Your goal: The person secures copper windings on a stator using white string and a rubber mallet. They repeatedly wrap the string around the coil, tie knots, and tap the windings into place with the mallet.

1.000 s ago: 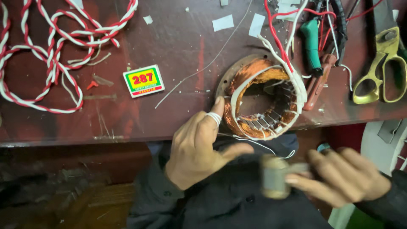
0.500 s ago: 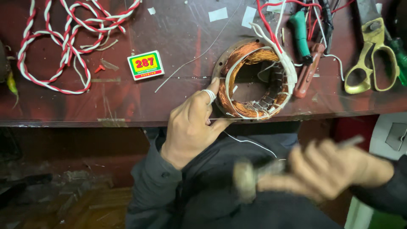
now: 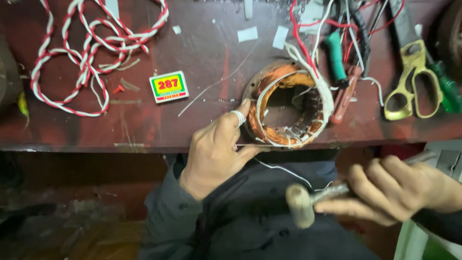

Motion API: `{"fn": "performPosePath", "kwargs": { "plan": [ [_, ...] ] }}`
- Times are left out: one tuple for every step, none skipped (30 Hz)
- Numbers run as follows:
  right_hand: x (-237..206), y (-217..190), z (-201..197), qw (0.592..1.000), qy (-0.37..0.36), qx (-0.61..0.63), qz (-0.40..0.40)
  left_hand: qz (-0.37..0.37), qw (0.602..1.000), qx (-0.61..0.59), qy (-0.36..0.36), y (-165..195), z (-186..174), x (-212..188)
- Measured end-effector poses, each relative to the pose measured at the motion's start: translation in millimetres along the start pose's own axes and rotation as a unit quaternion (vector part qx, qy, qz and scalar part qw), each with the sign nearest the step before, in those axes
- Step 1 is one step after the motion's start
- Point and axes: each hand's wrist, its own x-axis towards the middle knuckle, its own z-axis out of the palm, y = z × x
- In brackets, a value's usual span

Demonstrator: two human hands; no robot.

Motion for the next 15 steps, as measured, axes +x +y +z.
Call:
{"fn": "performPosePath", "kwargs": {
  "plan": [
    [-3,-1,1,1.000,-0.010,0.010,0.019,0.012,1.000,-0.002,0.005,0,0,1],
    [-5,-1,2,0.999,-0.027,0.013,0.020,0.020,1.000,-0.004,0.008,0,0,1],
    [-7,-1,3,0.999,-0.042,0.014,0.020,0.029,0.999,-0.004,0.012,-1,0,1],
    [-8,0,4,0.998,-0.055,0.012,0.018,0.020,1.000,-0.006,0.007,-1,0,1],
    [-8,1,6,1.000,-0.016,0.015,0.007,0.010,1.000,-0.007,0.002,-1,-1,0],
    [-9,1,7,1.000,0.021,0.020,-0.001,-0.001,1.000,-0.009,-0.006,-1,-1,-1],
    [-9,1,8,0.998,0.056,0.024,-0.005,-0.003,1.000,-0.009,-0.001,-1,-1,-1],
    [-10,0,9,0.999,0.022,0.028,0.018,-0.003,1.000,-0.009,0.003,-1,-1,-1],
    [-12,-2,9,0.999,-0.013,0.031,0.043,-0.003,1.000,-0.011,0.006,-2,-1,-2],
    [-14,-4,11,0.996,-0.047,0.034,0.067,-0.009,1.000,-0.009,0.003,-2,0,-2],
    [-16,-8,14,0.997,-0.017,0.038,0.065,-0.016,1.000,-0.006,0.001,-3,0,-2],
    [-19,-13,18,0.997,0.014,0.040,0.061,-0.022,1.000,-0.002,0.000,-4,0,-3],
    [-21,-19,22,0.996,0.043,0.044,0.058,-0.025,1.000,0.003,0.000,-4,0,-3],
    [-23,-25,26,0.989,0.041,0.087,0.109,-0.029,1.000,0.006,0.000,-5,1,-4],
    [-23,-33,31,0.978,0.039,0.129,0.161,-0.031,0.999,0.010,-0.001,-5,1,-4]
  ]
}}
